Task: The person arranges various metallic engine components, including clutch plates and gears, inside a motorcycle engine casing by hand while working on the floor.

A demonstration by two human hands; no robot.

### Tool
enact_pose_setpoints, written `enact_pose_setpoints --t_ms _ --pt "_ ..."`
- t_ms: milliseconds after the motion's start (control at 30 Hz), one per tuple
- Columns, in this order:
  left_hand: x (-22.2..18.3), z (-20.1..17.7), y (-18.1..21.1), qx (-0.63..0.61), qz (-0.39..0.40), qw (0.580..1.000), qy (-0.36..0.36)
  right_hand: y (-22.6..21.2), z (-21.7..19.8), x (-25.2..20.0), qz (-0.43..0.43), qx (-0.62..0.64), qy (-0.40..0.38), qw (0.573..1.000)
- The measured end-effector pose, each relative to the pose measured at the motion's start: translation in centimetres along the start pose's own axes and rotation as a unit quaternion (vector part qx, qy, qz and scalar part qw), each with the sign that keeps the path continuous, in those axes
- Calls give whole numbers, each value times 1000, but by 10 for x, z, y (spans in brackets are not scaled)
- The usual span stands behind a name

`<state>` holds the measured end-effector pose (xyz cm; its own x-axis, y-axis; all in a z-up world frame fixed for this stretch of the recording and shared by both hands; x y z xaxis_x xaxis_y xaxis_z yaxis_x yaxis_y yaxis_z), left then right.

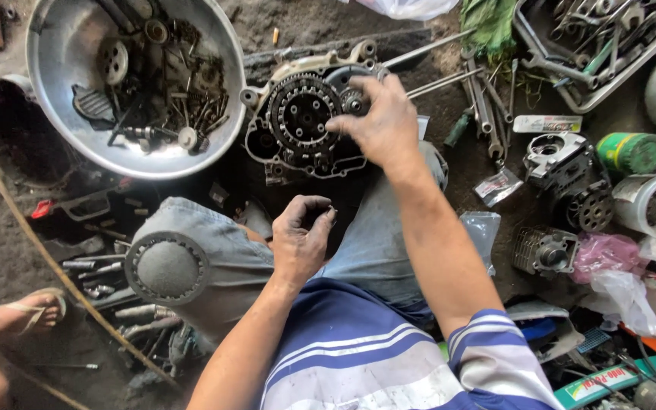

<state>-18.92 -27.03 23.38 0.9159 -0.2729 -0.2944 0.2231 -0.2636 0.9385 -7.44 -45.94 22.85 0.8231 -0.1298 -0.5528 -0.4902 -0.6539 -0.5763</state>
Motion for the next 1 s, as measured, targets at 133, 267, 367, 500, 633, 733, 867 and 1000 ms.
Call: enact_pose_setpoints --t_ms 133,267,367,500,633,733,867,1000 --pt "-11 2 -11 -46 -43 998 -9 3 -13 16 -32 8 21 999" --pt "-19 1 -17 -7 9 1000 -17 0 -14 35 -106 -44 105 988" --pt "-15 -4 -13 -8 33 999 0 3 -11 45 -123 -52 120 984" --pt "-1 -17 0 11 68 996 59 9 -5 46 -162 -49 128 977" --pt "16 -27 14 -7 74 992 101 14 0 43 -147 -35 129 980" --pt "31 -33 21 36 125 982 134 20 1 40 -136 -25 127 982" --pt "47 -38 16 160 200 955 145 26 5 30 -132 -13 118 984" --pt "57 -39 13 252 245 925 143 33 9 25 -113 -10 112 987"
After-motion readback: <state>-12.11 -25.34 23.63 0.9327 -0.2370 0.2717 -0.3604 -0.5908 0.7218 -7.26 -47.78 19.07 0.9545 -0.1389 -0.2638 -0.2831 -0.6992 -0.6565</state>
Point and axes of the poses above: each hand's wrist, its own x-axis towards the middle knuckle, its own z-axis out of the palm, y = z × x, the point moved 3 cm from there along x, towards the middle knuckle, and after that the axes turned 10 degrees about -y, right-handed, at the moved point
